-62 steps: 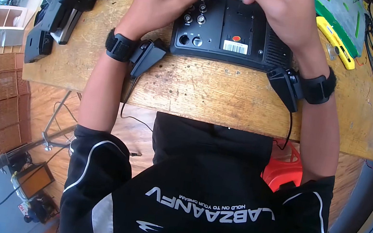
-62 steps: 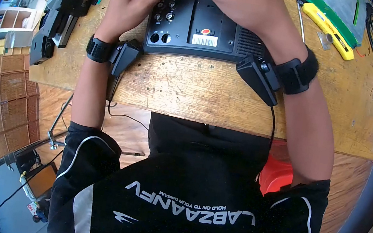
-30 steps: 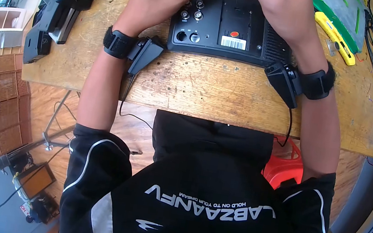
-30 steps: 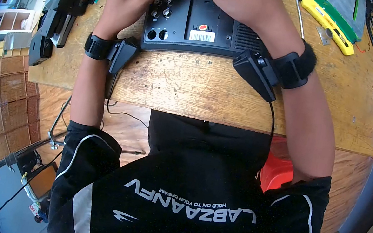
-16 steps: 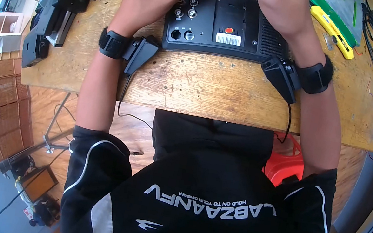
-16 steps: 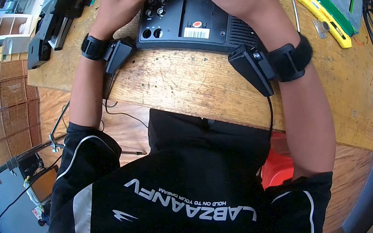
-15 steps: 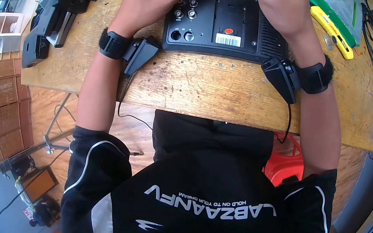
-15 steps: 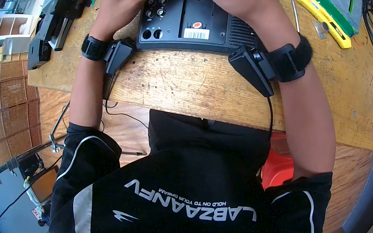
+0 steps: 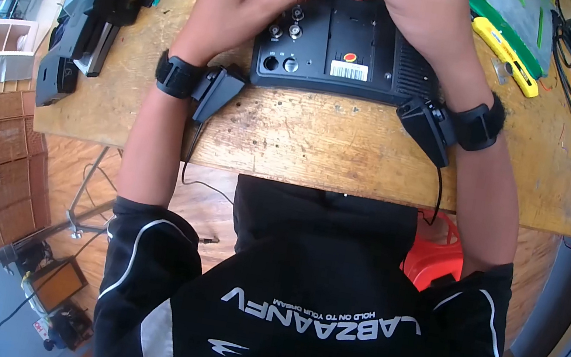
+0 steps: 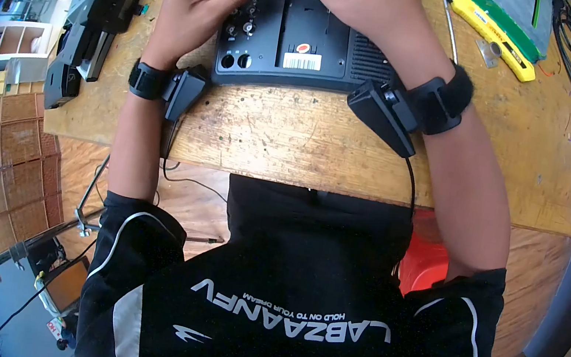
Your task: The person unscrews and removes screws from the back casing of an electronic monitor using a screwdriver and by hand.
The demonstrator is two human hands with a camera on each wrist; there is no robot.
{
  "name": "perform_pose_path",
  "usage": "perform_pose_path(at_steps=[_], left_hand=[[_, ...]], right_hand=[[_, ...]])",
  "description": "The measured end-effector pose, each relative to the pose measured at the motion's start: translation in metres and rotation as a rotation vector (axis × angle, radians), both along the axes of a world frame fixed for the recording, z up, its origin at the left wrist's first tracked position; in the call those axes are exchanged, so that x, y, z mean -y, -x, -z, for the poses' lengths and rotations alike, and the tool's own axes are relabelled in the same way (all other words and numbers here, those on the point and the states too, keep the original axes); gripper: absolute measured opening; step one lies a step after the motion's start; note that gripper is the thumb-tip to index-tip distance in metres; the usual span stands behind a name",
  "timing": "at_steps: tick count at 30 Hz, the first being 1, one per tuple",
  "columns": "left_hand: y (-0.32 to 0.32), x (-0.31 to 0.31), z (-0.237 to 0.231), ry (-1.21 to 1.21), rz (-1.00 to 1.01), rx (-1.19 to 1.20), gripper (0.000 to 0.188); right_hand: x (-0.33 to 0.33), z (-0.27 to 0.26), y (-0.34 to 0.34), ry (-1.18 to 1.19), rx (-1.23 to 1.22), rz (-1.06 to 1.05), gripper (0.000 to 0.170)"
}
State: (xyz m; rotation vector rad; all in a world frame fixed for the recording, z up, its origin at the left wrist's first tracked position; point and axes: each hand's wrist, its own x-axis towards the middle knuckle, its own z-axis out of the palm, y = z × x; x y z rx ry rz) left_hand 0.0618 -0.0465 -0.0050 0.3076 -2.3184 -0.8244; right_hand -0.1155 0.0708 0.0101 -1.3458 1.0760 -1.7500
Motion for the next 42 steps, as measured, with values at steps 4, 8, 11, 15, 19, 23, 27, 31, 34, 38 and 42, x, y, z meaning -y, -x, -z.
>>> perform_pose_path(at_steps=[4, 8, 11, 15, 19, 23, 27, 31, 34, 38, 42], left_hand=[[-0.002, -0.009, -0.009, 0.060, -0.042, 0.021, 0.019], [0.000, 0.001, 0.006, -0.116, -0.097, -0.144, 0.023], [-0.003, 0.005, 0.007, -0.104, -0.135, -0.223, 0.026], [-0.004, 0.005, 0.000, 0.104, -0.223, -0.206, 0.024], [-0.005, 0.004, -0.004, 0.124, -0.221, -0.203, 0.024], [-0.004, 0.006, -0.001, 0.062, -0.149, -0.214, 0.028], [0.001, 0.005, 0.005, -0.202, -0.026, -0.369, 0.035], [-0.004, 0.008, 0.001, -0.187, -0.011, -0.308, 0.033], [-0.007, 0.008, -0.001, 0.070, -0.160, -0.190, 0.034], [-0.005, 0.004, -0.003, 0.063, -0.123, -0.242, 0.034], [-0.005, 0.006, -0.002, 0.105, -0.075, -0.249, 0.036]], right_hand=[[-0.002, -0.001, 0.001, -0.038, -0.011, 0.007, 0.016], [-0.002, -0.005, -0.002, -0.083, -0.029, 0.008, 0.014], [-0.001, -0.003, -0.005, -0.135, -0.039, 0.000, 0.015], [-0.003, -0.002, -0.003, -0.102, -0.056, -0.037, 0.016], [-0.002, -0.003, -0.003, -0.083, -0.064, 0.005, 0.017], [-0.004, -0.020, -0.014, -0.172, -0.023, 0.166, 0.026], [-0.001, -0.008, -0.009, -0.105, 0.058, 0.058, 0.032], [0.000, 0.000, -0.001, -0.063, -0.035, -0.020, 0.031], [-0.002, -0.003, -0.004, -0.076, -0.045, 0.017, 0.029], [-0.004, -0.005, -0.002, -0.039, -0.169, 0.060, 0.029], [-0.003, -0.002, -0.001, -0.055, -0.208, 0.026, 0.030]])
